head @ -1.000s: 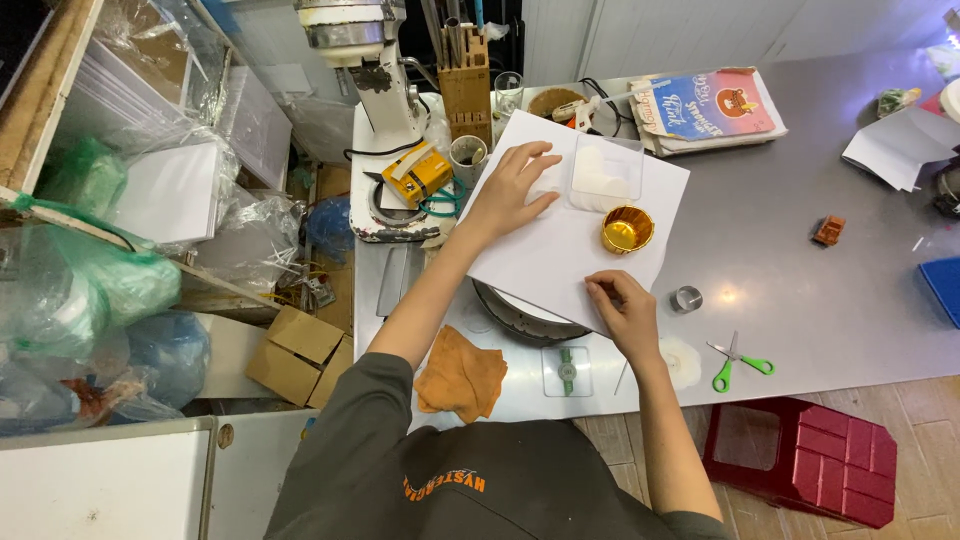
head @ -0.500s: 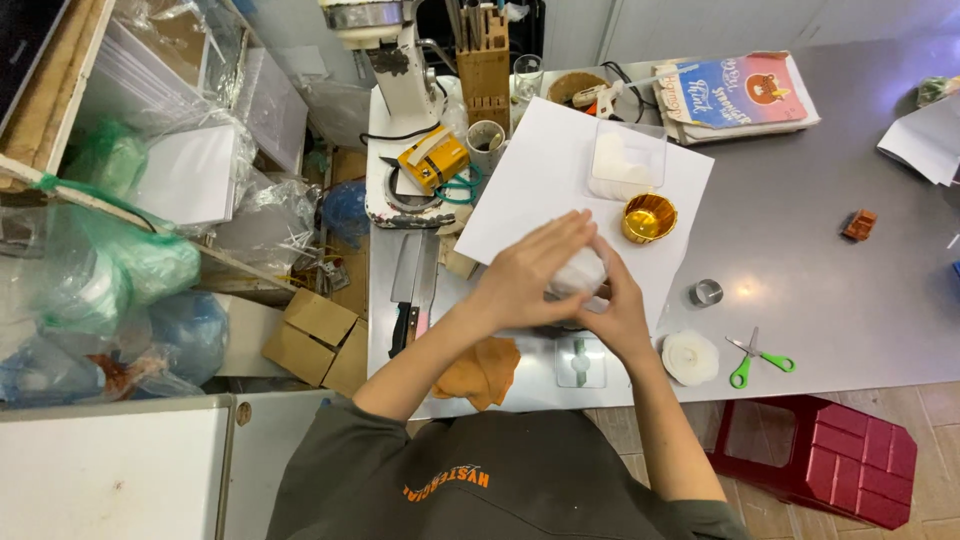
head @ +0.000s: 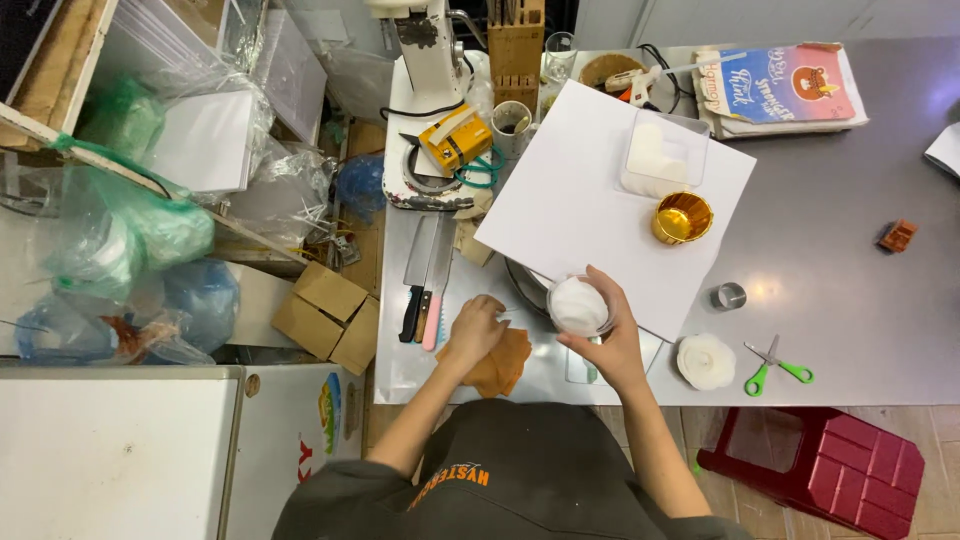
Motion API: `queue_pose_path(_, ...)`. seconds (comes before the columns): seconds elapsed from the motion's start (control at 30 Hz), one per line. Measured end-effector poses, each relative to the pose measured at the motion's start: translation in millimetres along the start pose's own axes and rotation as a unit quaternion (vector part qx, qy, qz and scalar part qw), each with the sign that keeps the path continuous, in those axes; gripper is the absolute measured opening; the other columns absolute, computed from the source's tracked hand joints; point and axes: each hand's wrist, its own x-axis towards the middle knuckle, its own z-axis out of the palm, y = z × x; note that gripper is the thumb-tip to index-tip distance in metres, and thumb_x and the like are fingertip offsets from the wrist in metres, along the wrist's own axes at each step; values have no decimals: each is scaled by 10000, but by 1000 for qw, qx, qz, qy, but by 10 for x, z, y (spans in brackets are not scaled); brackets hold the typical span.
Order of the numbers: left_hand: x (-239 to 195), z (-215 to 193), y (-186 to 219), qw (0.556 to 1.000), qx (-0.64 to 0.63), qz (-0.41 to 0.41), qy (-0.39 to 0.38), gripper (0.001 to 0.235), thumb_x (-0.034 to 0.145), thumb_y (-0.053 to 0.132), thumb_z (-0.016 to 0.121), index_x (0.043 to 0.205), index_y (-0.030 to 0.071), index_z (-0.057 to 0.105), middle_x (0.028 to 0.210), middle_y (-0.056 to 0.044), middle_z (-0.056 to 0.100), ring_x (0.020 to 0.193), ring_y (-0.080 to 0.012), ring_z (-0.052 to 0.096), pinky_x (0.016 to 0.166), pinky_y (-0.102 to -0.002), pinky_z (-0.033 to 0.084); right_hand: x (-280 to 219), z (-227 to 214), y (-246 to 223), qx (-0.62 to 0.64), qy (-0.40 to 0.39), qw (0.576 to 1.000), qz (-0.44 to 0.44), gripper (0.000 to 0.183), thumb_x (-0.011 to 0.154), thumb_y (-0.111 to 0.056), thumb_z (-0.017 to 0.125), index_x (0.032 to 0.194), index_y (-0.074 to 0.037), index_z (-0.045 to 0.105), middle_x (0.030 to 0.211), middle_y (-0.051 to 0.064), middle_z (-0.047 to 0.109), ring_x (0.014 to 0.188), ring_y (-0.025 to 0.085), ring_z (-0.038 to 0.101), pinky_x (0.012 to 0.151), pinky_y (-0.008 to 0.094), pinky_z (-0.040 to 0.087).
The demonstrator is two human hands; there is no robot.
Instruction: Assembling a decorative white rose using wafer paper petals and edible glue.
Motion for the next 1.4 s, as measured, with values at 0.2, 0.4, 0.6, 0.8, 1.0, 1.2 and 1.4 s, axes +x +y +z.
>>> queue_pose_path(0.2, 550, 538, -231, 959, 245, 137, 28, 709, 695, 363, 846, 1244, -22, 617, 1506, -216, 446, 1407, -422, 345, 1090, -527, 358, -153, -60, -86, 65, 29, 995, 63, 996, 651, -208, 909, 1511, -46, 434, 1434, 138, 545, 1342, 239, 541, 1130, 376, 440)
queue_pose_path(0.4, 761, 758, -600, 956, 274, 73, -69, 746, 772, 464, 819, 1323, 31, 564, 1414, -135, 546, 1283, -375, 488, 987, -517, 497, -279, -235, -99, -17, 55, 998, 30, 908, 674, -198, 911, 1459, -18, 492, 1557, 135, 498, 1398, 241, 521, 1154, 391, 419)
queue_pose_path(0.6, 247, -421, 355, 999, 36, -21, -4, 814, 728, 393, 829, 1391, 48, 504, 1251, -168, 537, 1090, -328, 602, 909, -463, 544, -364, -242, -99, -6, 22, 998, 65, 1015, 657, -275, 914, 1525, -38, 445, 1406, 131, 618, 1345, 240, 561, 1145, 384, 421)
queue_pose_path(0.8, -492, -853, 1232, 894, -382, 222, 80, 504, 825, 261, 848, 1019, 73, 423, 1371, -156, 466, 1449, -353, 472, 1221, -556, 381, -333, -60, 4, 40, -52, 996, 60, 1054, 616, -379, 937, 1502, -19, 493, 1428, 140, 617, 1350, 245, 567, 1135, 388, 421)
queue_pose_path(1.0, -414, -667, 1666, 903, -164, 396, 19, 480, 856, 321, 802, 1073, 56, 466, 1511, -211, 517, 1456, -397, 511, 1307, -605, 282, -230, 22, -151, 21, -58, 998, 18, 1031, 658, -403, 907, 1508, -19, 469, 1453, 149, 605, 1367, 268, 579, 1149, 396, 449)
queue_pose_path(1.2, -358, -733, 2067, 891, -34, 449, -61, 592, 951, 405, 602, 1443, 76, 591, 1561, -248, 489, 1472, -430, 481, 1253, -529, 384, -360, -193, -370, -111, -17, 994, 13, 1045, 668, -364, 876, 1520, -34, 370, 1507, 184, 523, 1399, 320, 535, 1149, 429, 424)
queue_pose_path(1.4, -392, -298, 2329, 868, -63, 489, -61, 564, 1064, 400, 514, 1490, 30, 508, 1614, -298, 411, 1510, -494, 440, 1251, -534, 418, -540, -420, -560, -189, 76, 979, 1, 1063, 655, -242, 874, 1546, -35, 333, 1362, 195, 590, 1265, 353, 615, 1059, 415, 498)
